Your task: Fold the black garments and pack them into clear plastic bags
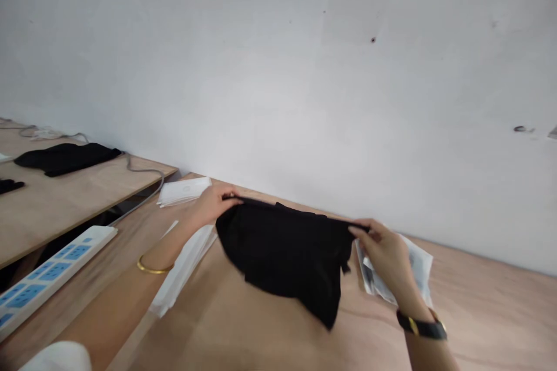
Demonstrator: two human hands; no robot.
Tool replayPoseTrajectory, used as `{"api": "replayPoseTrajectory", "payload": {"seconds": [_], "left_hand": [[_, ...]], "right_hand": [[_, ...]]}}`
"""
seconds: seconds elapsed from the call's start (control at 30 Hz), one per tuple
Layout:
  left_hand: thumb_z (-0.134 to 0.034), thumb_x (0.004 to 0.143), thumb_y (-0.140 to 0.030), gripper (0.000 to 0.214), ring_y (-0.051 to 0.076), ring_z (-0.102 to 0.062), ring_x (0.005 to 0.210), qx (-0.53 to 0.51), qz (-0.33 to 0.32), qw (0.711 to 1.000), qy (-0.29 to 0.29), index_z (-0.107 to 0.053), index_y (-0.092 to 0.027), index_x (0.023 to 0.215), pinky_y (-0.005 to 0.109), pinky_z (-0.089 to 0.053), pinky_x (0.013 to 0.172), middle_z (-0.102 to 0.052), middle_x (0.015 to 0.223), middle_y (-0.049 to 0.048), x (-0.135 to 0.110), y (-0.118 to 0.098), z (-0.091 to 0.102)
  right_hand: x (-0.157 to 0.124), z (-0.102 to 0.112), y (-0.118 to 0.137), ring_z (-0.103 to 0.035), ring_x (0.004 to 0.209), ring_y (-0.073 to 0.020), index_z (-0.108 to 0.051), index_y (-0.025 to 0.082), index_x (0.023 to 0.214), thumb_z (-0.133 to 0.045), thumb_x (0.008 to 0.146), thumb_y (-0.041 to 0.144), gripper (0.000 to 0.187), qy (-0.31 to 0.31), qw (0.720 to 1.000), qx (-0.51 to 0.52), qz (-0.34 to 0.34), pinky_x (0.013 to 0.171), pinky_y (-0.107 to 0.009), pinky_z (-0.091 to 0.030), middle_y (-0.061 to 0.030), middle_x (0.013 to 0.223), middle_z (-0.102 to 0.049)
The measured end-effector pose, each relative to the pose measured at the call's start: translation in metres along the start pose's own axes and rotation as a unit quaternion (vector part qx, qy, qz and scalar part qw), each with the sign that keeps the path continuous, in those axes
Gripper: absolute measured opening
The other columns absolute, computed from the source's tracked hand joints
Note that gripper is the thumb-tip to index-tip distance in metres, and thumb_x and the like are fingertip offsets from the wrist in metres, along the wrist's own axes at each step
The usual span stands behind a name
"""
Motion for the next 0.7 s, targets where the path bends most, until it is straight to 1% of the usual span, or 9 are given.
{"api": "replayPoseTrajectory", "payload": {"seconds": [0.07, 0.1, 0.13, 0.2, 0.33, 0.4, 0.5, 0.6, 0.7], "left_hand": [[-0.062, 0.08, -0.024, 0.007, 0.013, -0.053, 0.069, 0.015, -0.048, 0.989, -0.136, -0.068, -0.019, 0.081, 0.023, -0.04, 0.066, -0.059, 0.076, -0.0015, 0.018, -0.017, 0.022], [-0.062, 0.081, -0.022, 0.007, 0.013, -0.053, 0.07, 0.018, -0.064, 0.982, -0.177, -0.068, -0.02, 0.084, 0.023, -0.041, 0.067, -0.058, 0.079, -0.0009, 0.021, -0.021, 0.027], [-0.061, 0.081, -0.02, 0.008, 0.013, -0.053, 0.072, 0.021, -0.068, 0.98, -0.186, -0.067, -0.02, 0.086, 0.023, -0.042, 0.067, -0.058, 0.083, -0.0002, 0.021, -0.02, 0.025], [-0.058, 0.083, -0.017, 0.012, 0.014, -0.056, 0.079, 0.035, -0.056, 0.988, -0.142, -0.066, -0.02, 0.09, 0.025, -0.044, 0.071, -0.059, 0.09, 0.0014, 0.012, -0.007, 0.004], [-0.059, 0.081, -0.015, 0.011, 0.017, -0.059, 0.082, 0.063, -0.04, 0.997, -0.009, -0.068, -0.021, 0.084, 0.028, -0.046, 0.075, -0.065, 0.086, 0.0013, -0.042, 0.036, -0.062], [-0.065, 0.078, -0.02, 0.007, 0.019, -0.061, 0.081, 0.072, -0.039, 0.996, 0.04, -0.069, -0.022, 0.083, 0.03, -0.047, 0.074, -0.067, 0.085, 0.0013, -0.071, 0.052, -0.088], [-0.064, 0.081, -0.025, 0.014, 0.022, -0.059, 0.091, 0.124, -0.017, 0.987, 0.1, -0.069, -0.023, 0.094, 0.034, -0.045, 0.082, -0.068, 0.097, 0.003, -0.098, 0.07, -0.108], [-0.057, 0.086, -0.021, 0.017, 0.024, -0.056, 0.097, 0.172, 0.016, 0.977, 0.129, -0.068, -0.021, 0.099, 0.038, -0.042, 0.088, -0.066, 0.103, 0.004, -0.102, 0.079, -0.108], [-0.058, 0.083, -0.015, 0.022, 0.025, -0.054, 0.102, 0.178, 0.033, 0.975, 0.132, -0.066, -0.02, 0.102, 0.039, -0.041, 0.09, -0.063, 0.109, 0.0054, -0.098, 0.078, -0.103]], "right_hand": [[0.017, 0.011, 0.019, -0.059, 0.052, -0.0161, -0.07, 0.021, 0.086, -0.069, 0.067, 0.042, 0.028, -0.068, 0.997, 0.04, 0.027, 0.053, -0.028, -0.049, 0.0007, 0.059, -0.064], [0.021, 0.013, 0.024, -0.062, 0.06, -0.0171, -0.069, 0.022, 0.089, -0.067, 0.07, 0.042, 0.028, -0.079, 0.995, 0.055, 0.039, 0.06, -0.03, -0.052, -0.0008, 0.068, -0.067], [0.021, 0.016, 0.025, -0.064, 0.067, -0.0182, -0.068, 0.022, 0.091, -0.065, 0.071, 0.041, 0.028, -0.093, 0.993, 0.058, 0.049, 0.066, -0.033, -0.053, -0.0024, 0.076, -0.069], [0.012, 0.01, 0.012, -0.066, 0.076, -0.0206, -0.068, 0.023, 0.092, -0.062, 0.074, 0.042, 0.027, -0.072, 0.995, 0.017, 0.061, 0.074, -0.036, -0.053, -0.0048, 0.086, -0.071], [-0.037, -0.029, -0.053, -0.068, 0.08, -0.0262, -0.072, 0.022, 0.078, -0.059, 0.07, 0.045, 0.028, 0.022, 0.995, -0.066, 0.069, 0.069, -0.037, -0.056, -0.008, 0.084, -0.074], [-0.07, -0.059, -0.088, -0.069, 0.08, -0.0253, -0.073, 0.022, 0.083, -0.054, 0.074, 0.044, 0.03, 0.126, 0.985, -0.096, 0.071, 0.063, -0.035, -0.057, -0.0085, 0.092, -0.074], [-0.105, -0.077, -0.119, -0.066, 0.095, -0.0265, -0.073, 0.024, 0.095, -0.052, 0.081, 0.043, 0.031, 0.202, 0.959, -0.174, 0.101, 0.083, -0.041, -0.055, -0.0083, 0.105, -0.072], [-0.106, -0.06, -0.128, -0.064, 0.099, -0.0264, -0.071, 0.024, 0.099, -0.046, 0.086, 0.045, 0.035, 0.189, 0.944, -0.236, 0.13, 0.088, -0.042, -0.052, -0.0079, 0.107, -0.071], [-0.078, -0.02, -0.13, -0.064, 0.094, -0.0309, -0.067, 0.017, 0.103, -0.04, 0.087, 0.046, 0.042, 0.069, 0.924, -0.353, 0.131, 0.081, -0.045, -0.052, -0.0129, 0.103, -0.071]]}}
Point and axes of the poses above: each hand's wrist, its own x-axis towards the middle knuckle, its own z-axis out of the back of the hand, y = z × x, the point moved 7 cm from there along x, towards the middle knuckle
